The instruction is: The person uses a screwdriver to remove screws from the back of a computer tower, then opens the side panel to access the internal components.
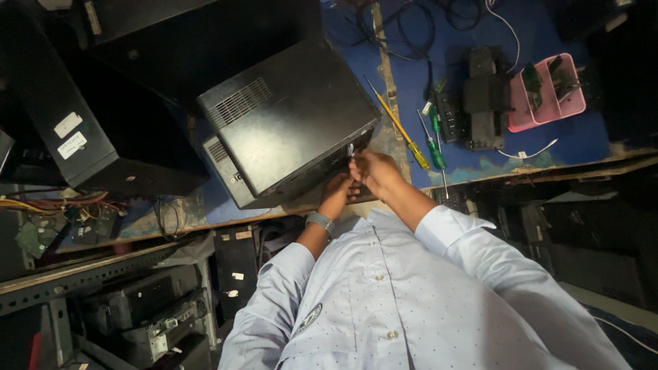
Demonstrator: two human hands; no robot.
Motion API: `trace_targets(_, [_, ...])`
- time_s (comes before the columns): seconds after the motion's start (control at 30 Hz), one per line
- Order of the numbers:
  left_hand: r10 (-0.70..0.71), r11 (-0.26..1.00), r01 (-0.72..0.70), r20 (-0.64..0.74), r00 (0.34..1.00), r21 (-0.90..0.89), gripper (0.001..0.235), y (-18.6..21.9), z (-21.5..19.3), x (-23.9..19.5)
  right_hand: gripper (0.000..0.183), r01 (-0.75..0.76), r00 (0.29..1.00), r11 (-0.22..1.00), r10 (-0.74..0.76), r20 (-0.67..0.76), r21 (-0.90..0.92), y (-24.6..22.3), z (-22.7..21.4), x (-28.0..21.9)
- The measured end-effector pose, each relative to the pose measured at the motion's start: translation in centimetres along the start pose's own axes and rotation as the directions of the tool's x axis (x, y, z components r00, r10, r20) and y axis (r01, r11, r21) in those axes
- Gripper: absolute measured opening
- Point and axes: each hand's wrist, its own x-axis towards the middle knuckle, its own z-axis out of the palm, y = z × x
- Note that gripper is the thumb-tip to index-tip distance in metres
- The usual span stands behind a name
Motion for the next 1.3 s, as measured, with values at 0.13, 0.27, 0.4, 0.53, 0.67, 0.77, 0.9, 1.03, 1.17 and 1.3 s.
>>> trace_targets(0.13, [-0.020, 0.999, 0.022, -0.044, 0.999, 0.041, 0.024, 0.5, 0.4, -0.1, 0.010, 0.095, 0.995, 0.993, -0.093, 0.037, -0.073, 0.0, -0.1, -0.4])
trace_targets(0.27, [-0.093, 0.881, 0.145, 0.137, 0.986, -0.451, 0.030, 0.5, 1.0, 2.0, 0.010, 0.136, 0.963, 0.991, -0.136, 0.234, 0.015, 0.5, 0.3, -0.3])
trace_targets(0.4, [0.256, 0.552, 0.191, 0.384, 0.887, -0.811, 0.023, 0.7, 1.5, 3.3, 0.013, 0.078, 0.979, 0.996, -0.070, 0.190, -0.039, 0.0, 0.3, -1.5])
trace_targets(0.53, [-0.009, 0.719, 0.148, 0.204, 0.979, -0.679, 0.028, 0.6, 1.4, 2.1, 0.014, 0.141, 0.989, 0.941, -0.118, 0.092, -0.307, -0.5, -1.1, -3.3])
trace_targets(0.67, [-0.145, 0.768, 0.221, 0.172, 0.974, -0.601, 0.026, -0.2, 1.8, 1.5, 0.017, 0.316, 0.949, 0.755, -0.248, 0.197, -0.575, 0.2, -2.9, -3.8])
trace_targets(0.77, [-0.069, 0.748, 0.193, 0.215, 0.974, -0.635, 0.026, -0.1, 1.4, 2.5, 0.019, 0.302, 0.952, 0.727, -0.195, 0.236, -0.617, 0.5, -3.3, -3.1])
trace_targets(0.9, [0.036, 0.718, 0.130, 0.223, 0.974, -0.684, 0.027, 0.1, 1.0, 3.5, 0.021, 0.252, 0.966, 0.718, -0.148, 0.212, -0.649, 0.3, -3.6, -2.9])
trace_targets(1.03, [-0.056, 0.732, 0.115, 0.109, 0.992, -0.672, 0.029, 0.0, 1.2, 3.6, 0.022, 0.225, 0.971, 0.745, -0.120, 0.205, -0.629, -0.1, -3.7, -3.4])
trace_targets(1.17, [-0.106, 0.641, 0.173, 0.137, 0.985, -0.748, 0.018, -0.2, 0.9, 3.5, 0.021, 0.214, 0.972, 0.765, -0.105, 0.211, -0.608, -0.9, -4.1, -4.1])
trace_targets(1.3, [-0.088, 0.622, 0.183, 0.164, 0.983, -0.761, 0.011, -1.0, 0.2, 2.6, 0.018, 0.211, 0.973, 0.553, -0.197, 0.120, -0.806, -1.1, -6.4, -3.9])
